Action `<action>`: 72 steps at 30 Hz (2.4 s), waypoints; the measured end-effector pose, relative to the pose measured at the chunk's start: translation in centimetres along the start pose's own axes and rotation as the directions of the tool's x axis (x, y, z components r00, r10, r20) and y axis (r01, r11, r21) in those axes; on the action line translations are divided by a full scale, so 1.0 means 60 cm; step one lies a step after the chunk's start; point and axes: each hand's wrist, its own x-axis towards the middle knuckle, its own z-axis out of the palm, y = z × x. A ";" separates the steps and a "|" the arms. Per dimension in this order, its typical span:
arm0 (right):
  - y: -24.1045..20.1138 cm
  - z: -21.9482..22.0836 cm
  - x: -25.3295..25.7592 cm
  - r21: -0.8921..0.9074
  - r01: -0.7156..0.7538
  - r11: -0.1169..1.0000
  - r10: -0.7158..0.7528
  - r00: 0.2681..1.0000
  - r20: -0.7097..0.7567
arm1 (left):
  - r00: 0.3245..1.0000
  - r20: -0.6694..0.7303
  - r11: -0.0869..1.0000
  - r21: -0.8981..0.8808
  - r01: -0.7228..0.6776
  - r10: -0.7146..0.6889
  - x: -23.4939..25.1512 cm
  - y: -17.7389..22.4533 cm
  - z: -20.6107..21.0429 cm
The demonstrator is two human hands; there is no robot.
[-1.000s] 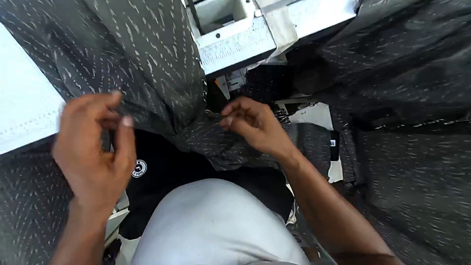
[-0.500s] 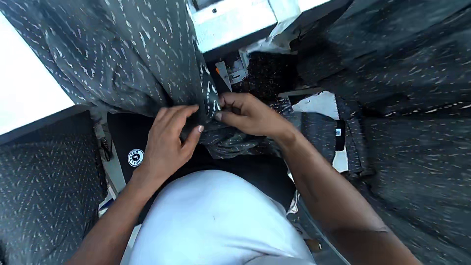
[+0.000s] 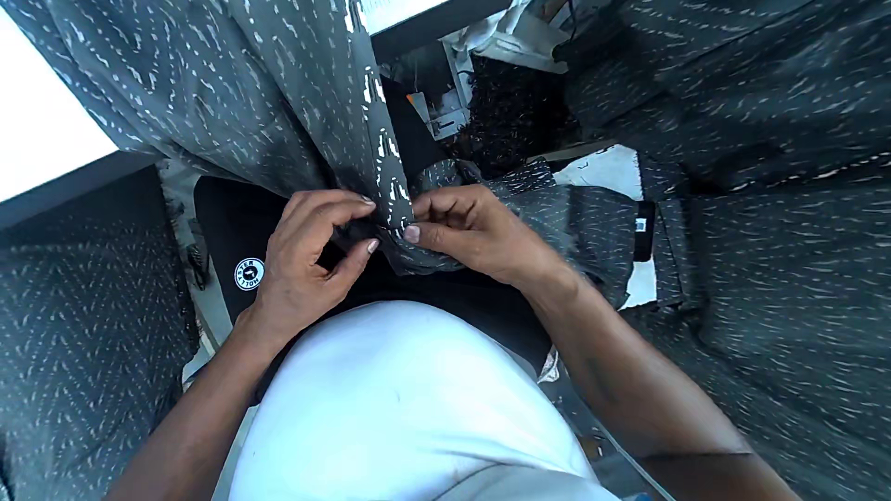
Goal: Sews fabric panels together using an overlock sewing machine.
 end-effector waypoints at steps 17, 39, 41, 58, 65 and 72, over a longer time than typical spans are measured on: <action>-0.036 0.040 -0.044 -0.278 0.068 0.958 -0.117 0.979 -0.165 | 0.991 -0.085 0.993 0.076 -0.092 0.099 -0.003 0.056 0.003; -0.035 0.036 -0.053 -0.171 0.088 0.981 -0.110 0.986 -0.122 | 0.989 -0.108 0.994 0.061 -0.096 0.102 -0.012 0.066 0.009; -0.035 0.036 -0.052 -0.162 0.092 0.983 -0.111 0.987 -0.116 | 0.989 -0.111 0.993 0.062 -0.096 0.103 -0.011 0.066 0.009; -0.027 -0.008 -0.035 0.223 -0.108 0.969 0.120 0.992 -0.040 | 0.997 0.059 0.998 -0.024 0.049 -0.048 0.051 0.058 -0.048; 0.008 -0.043 0.004 -0.250 0.029 0.968 -0.030 1.000 -0.001 | 0.940 -0.123 0.815 0.471 0.337 -0.318 0.153 -0.065 -0.227; 0.015 -0.068 0.005 -0.084 0.107 0.991 -0.094 0.986 0.141 | 0.974 -0.209 0.779 0.594 0.201 -0.092 0.151 -0.106 -0.205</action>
